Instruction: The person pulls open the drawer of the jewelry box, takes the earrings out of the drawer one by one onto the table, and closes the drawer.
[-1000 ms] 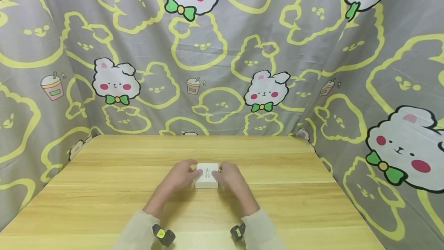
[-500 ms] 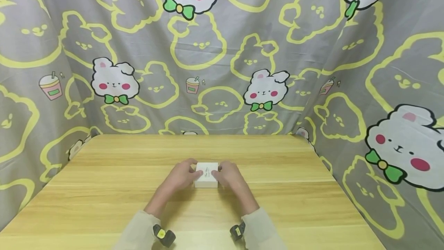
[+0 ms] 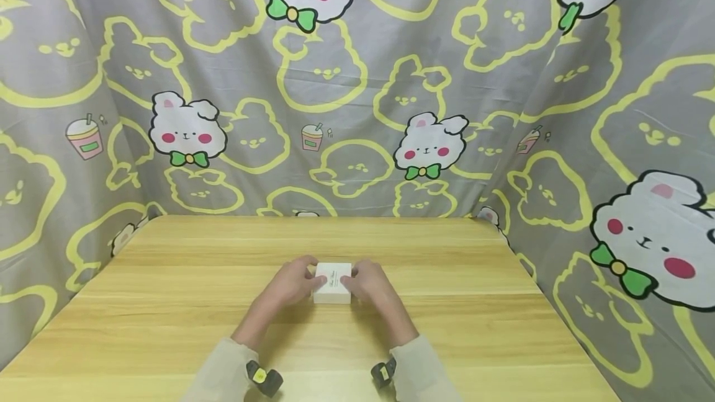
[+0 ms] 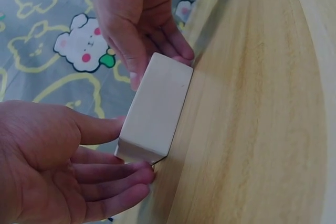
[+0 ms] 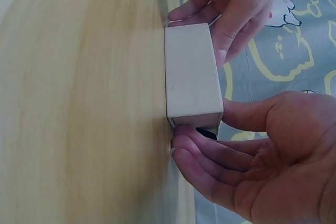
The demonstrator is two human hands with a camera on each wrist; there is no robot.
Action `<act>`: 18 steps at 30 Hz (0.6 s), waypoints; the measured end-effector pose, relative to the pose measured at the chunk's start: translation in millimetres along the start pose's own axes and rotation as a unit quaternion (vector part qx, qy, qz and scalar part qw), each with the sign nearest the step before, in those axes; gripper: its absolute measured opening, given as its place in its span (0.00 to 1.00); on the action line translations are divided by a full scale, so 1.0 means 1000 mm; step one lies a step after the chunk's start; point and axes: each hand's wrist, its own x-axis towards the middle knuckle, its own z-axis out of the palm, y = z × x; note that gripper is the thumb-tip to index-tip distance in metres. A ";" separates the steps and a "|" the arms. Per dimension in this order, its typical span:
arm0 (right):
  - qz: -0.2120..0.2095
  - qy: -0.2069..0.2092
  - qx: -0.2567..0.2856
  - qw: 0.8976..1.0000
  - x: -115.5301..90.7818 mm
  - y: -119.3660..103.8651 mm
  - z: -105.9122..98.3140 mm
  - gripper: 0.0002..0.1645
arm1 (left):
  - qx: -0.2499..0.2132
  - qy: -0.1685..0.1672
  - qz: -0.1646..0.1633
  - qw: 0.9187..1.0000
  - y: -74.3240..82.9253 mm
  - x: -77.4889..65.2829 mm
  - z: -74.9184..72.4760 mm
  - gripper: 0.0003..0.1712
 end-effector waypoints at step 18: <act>0.013 -0.026 0.036 0.999 0.001 0.004 -0.001 0.19 | 0.079 0.038 0.027 0.996 0.025 -0.007 0.016 0.40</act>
